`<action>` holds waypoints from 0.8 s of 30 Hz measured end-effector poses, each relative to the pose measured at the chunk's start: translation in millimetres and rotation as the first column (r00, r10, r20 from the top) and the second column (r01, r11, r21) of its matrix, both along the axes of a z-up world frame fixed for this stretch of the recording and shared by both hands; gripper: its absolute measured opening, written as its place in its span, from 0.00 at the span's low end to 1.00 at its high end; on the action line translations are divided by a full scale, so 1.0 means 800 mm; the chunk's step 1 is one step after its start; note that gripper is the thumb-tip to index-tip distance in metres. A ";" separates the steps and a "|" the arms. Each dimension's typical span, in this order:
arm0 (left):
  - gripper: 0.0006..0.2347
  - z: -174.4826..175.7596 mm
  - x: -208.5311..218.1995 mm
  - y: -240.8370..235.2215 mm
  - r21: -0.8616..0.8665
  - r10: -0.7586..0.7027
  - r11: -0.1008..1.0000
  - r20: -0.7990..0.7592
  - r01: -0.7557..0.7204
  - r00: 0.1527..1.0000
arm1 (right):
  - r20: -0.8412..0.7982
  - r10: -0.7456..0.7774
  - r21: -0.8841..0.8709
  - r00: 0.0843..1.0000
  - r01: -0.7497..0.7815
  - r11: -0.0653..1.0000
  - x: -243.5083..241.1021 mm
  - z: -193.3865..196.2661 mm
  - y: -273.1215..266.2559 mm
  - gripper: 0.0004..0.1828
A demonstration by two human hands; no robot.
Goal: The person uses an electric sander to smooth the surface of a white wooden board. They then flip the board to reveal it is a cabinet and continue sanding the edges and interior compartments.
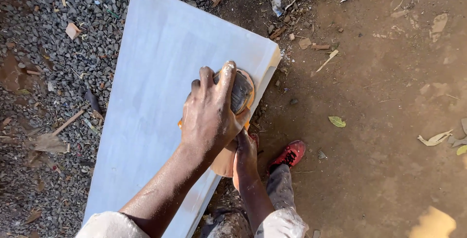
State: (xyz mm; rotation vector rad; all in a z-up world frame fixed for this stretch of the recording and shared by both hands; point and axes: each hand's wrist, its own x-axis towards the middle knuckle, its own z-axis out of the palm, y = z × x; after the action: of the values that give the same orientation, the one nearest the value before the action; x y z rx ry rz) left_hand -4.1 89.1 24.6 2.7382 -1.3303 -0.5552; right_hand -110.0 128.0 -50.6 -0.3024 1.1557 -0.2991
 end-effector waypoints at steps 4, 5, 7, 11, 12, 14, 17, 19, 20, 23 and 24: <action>0.35 -0.004 -0.007 0.014 -0.012 -0.020 1.000 -0.034 0.020 0.999 | -0.124 0.108 0.121 0.986 -0.093 0.988 -0.013 -0.004 0.013 0.23; 0.35 -0.007 -0.008 0.016 -0.013 -0.019 1.000 -0.025 0.018 1.000 | -0.113 0.102 0.124 0.988 -0.088 0.988 -0.014 -0.009 0.015 0.24; 0.36 -0.005 -0.014 0.019 0.022 0.004 1.000 -0.034 -0.003 0.999 | -0.116 0.119 0.163 0.986 -0.100 0.982 -0.017 -0.003 0.016 0.24; 0.39 -0.001 -0.006 0.000 -0.004 -0.020 1.000 0.011 0.020 1.000 | -0.137 0.073 0.160 0.988 -0.050 0.986 -0.009 -0.006 0.001 0.21; 0.39 0.000 -0.004 -0.001 0.009 -0.037 0.999 -0.014 0.037 0.999 | -0.089 0.059 0.127 0.994 -0.048 0.991 -0.012 -0.012 0.005 0.25; 0.38 -0.005 -0.007 0.010 0.011 -0.023 1.000 -0.021 0.024 1.000 | -0.104 0.108 0.144 0.989 -0.093 0.985 -0.013 -0.002 0.004 0.26; 0.38 -0.007 -0.010 0.009 0.020 0.002 1.000 -0.028 -0.002 1.000 | -0.112 0.125 0.180 0.986 -0.104 0.978 -0.014 0.005 -0.001 0.24; 0.38 -0.006 0.005 -0.005 -0.010 0.004 1.000 0.009 -0.004 1.000 | -0.074 0.080 0.159 0.994 -0.067 0.985 0.004 0.007 -0.015 0.20; 0.37 -0.004 0.007 -0.010 -0.001 -0.034 0.999 0.026 0.034 0.999 | -0.055 0.080 0.164 0.995 -0.070 0.984 0.008 0.012 -0.019 0.21; 0.37 0.000 0.001 0.001 0.029 -0.034 0.999 -0.014 0.034 0.999 | -0.032 0.085 0.119 0.996 -0.081 0.990 -0.005 0.012 -0.004 0.26; 0.36 0.001 -0.003 0.010 0.072 0.011 0.997 -0.074 -0.005 0.997 | -0.030 0.096 0.090 0.995 -0.093 0.992 -0.014 0.009 0.010 0.30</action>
State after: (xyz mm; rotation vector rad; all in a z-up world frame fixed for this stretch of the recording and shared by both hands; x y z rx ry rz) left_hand -6.9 97.3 25.7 2.7479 -1.3073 -0.7103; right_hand -121.0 135.7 -43.1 -0.2845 1.1813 -0.1596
